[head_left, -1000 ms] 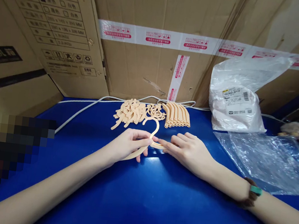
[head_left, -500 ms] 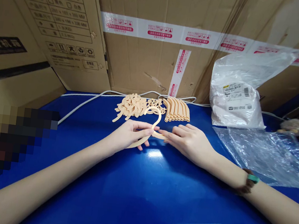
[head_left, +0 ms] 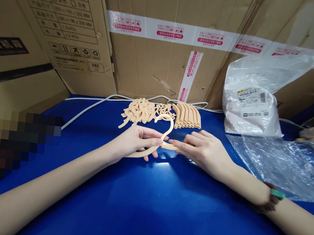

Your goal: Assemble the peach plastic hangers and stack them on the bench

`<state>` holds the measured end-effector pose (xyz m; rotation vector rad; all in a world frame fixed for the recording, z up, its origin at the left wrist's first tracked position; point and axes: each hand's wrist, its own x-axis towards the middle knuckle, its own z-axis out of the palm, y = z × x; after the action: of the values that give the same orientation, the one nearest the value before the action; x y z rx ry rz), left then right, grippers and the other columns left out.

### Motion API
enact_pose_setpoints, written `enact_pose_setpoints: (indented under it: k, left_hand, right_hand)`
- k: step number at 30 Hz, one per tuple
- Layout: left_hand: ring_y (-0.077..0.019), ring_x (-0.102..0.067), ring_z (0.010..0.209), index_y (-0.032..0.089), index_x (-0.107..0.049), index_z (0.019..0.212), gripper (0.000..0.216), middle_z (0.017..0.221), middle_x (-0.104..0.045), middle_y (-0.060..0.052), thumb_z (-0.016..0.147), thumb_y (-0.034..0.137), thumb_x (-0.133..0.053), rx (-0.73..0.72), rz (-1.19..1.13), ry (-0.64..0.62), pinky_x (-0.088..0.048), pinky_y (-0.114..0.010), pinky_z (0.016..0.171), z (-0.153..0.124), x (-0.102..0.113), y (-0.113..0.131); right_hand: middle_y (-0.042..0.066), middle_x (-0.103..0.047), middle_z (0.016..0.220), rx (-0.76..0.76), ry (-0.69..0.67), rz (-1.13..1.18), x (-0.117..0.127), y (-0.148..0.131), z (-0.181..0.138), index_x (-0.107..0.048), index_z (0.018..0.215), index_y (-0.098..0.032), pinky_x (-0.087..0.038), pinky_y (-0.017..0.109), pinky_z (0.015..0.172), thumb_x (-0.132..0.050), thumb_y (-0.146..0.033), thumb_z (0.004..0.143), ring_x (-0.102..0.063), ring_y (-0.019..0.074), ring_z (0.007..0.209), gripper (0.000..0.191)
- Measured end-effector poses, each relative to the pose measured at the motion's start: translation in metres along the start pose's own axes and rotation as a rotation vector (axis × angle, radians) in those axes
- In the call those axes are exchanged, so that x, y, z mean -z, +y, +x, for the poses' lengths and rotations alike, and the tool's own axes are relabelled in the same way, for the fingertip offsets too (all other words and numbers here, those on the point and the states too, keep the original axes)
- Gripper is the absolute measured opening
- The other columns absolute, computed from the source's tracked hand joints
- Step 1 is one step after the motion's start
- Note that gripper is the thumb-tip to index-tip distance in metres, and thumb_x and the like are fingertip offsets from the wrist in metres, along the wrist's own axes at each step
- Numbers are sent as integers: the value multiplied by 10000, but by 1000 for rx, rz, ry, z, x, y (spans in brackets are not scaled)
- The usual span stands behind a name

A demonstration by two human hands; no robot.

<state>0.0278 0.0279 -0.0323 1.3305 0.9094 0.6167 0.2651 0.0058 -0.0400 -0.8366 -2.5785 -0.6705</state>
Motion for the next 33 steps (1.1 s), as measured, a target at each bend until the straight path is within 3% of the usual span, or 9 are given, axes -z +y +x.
enact_pose_setpoints:
  k: [6,19,27,33]
  left_hand:
    - [-119,-668,607,134,-705,1044,265,687,-722,-37,802,244,-703,-11,-30,-64,-534,-166,504,0,3,-3]
    - [-105,-655,566,143,-709,1001,233,696,-724,-31,787,235,-722,23,-57,-63,-534,-162,488,-1,3,1]
    - [-116,-648,578,157,-699,1001,196,679,-702,-19,824,238,-680,13,-48,-160,-515,-159,439,1,7,2]
    - [-102,-642,573,168,-692,1042,228,700,-705,-25,837,265,-671,7,-41,-115,-510,-144,450,1,8,0]
  right_hand:
    - [-10,-581,665,8,12,13,3,1,1,-692,1106,-209,-272,298,610,-472,-299,982,-439,143,599,269]
    - [10,-624,722,-11,-15,150,5,3,0,-673,1141,-178,-280,307,663,-376,-298,1017,-513,133,652,343]
    - [22,-639,762,43,-2,164,8,9,-2,-649,1185,-176,-294,312,691,-398,-279,1010,-528,137,687,323]
    - [11,-637,728,-8,47,174,7,13,-3,-678,1140,-188,-316,302,701,-445,-289,993,-513,133,670,293]
